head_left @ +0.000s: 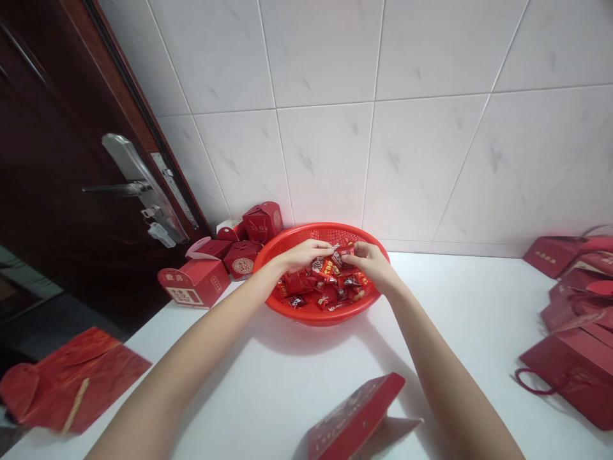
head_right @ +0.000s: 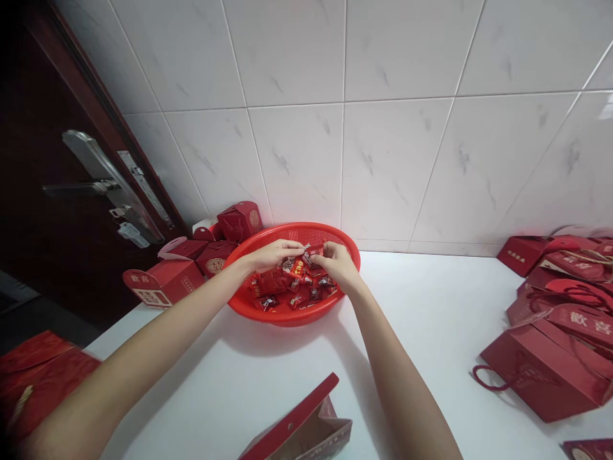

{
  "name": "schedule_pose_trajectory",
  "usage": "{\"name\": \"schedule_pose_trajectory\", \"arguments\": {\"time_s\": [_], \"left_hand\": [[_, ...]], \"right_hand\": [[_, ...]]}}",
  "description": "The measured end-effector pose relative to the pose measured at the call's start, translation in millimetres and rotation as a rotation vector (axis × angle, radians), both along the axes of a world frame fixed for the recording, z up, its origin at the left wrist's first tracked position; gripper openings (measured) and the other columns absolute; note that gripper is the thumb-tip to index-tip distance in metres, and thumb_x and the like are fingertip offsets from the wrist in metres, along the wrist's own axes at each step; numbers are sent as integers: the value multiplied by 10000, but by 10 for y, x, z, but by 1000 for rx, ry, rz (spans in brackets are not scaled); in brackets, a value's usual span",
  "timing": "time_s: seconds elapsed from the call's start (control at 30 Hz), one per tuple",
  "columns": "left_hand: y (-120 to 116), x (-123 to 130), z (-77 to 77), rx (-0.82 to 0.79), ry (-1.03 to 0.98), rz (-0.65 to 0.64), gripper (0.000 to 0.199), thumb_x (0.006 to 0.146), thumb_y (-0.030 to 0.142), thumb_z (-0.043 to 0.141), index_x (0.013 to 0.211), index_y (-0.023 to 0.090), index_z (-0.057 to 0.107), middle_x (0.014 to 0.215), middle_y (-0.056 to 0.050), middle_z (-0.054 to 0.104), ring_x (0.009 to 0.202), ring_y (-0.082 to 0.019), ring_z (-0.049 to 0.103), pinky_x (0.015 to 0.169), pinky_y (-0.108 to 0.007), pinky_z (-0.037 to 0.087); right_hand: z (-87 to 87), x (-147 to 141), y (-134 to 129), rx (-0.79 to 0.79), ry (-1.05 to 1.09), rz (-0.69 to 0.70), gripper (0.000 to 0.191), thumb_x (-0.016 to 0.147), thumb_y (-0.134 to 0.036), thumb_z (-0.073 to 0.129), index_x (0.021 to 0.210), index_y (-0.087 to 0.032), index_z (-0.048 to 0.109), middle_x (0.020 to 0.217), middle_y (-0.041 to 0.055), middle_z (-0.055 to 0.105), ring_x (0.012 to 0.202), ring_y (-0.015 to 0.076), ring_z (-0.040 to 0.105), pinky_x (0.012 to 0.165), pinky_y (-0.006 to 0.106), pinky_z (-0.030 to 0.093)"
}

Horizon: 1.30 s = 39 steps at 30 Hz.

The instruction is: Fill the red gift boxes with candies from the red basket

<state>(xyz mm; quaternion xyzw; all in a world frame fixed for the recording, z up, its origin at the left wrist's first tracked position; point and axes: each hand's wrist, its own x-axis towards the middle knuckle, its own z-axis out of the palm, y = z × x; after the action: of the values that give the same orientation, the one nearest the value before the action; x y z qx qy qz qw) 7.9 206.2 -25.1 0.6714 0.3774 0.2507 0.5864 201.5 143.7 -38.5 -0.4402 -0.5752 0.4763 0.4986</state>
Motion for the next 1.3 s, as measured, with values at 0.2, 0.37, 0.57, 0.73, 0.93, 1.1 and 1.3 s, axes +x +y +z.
{"name": "schedule_pose_trajectory", "arguments": {"time_s": [0.2,0.37,0.57,0.73,0.93,1.1,1.3], "left_hand": [[28,-19,-29,58,51,6,358,651,453,828,774,135,719,644,7,632,553,-104,503,496,-230,366],[44,-28,-48,82,53,10,310,677,421,809,789,139,749,699,-10,674,600,-120,540,542,-240,400],[23,-12,-16,34,41,55,201,711,288,771,855,149,759,699,0,679,560,-104,536,517,-227,386],[-18,16,40,-20,8,87,188,683,96,667,835,155,761,757,0,711,558,-86,554,501,-202,407],[-22,-2,49,-66,-54,64,234,686,94,695,906,144,758,776,-11,719,585,-98,594,541,-207,463],[-8,-14,35,-22,-129,62,239,675,87,755,909,139,748,894,-34,735,730,-119,641,616,-208,487],[21,-13,8,-5,-203,96,236,682,74,770,909,132,748,958,-44,724,805,-134,648,702,-242,505]], "right_hand": [[-22,3,23,-22,-27,-10,206,691,-303,748,808,-183,628,772,33,700,778,212,682,715,335,566],[-34,12,32,-13,-54,3,172,711,-293,731,777,-193,608,750,26,684,762,206,676,705,330,565],[-9,-9,17,-50,-12,-11,209,706,-279,736,751,-208,544,760,23,681,774,214,684,682,331,568],[38,-35,-3,-104,1,-45,128,739,-201,680,842,-184,606,817,42,694,791,215,687,687,342,579],[40,-22,3,-76,9,-6,68,756,-202,669,808,-158,662,815,44,704,798,198,683,728,322,590],[66,-16,-9,-122,110,1,91,725,-180,696,812,-155,682,821,48,712,787,193,684,678,296,593],[86,-4,-5,-174,156,-34,64,736,-187,704,795,-172,684,854,41,708,794,176,673,667,275,576]]}}
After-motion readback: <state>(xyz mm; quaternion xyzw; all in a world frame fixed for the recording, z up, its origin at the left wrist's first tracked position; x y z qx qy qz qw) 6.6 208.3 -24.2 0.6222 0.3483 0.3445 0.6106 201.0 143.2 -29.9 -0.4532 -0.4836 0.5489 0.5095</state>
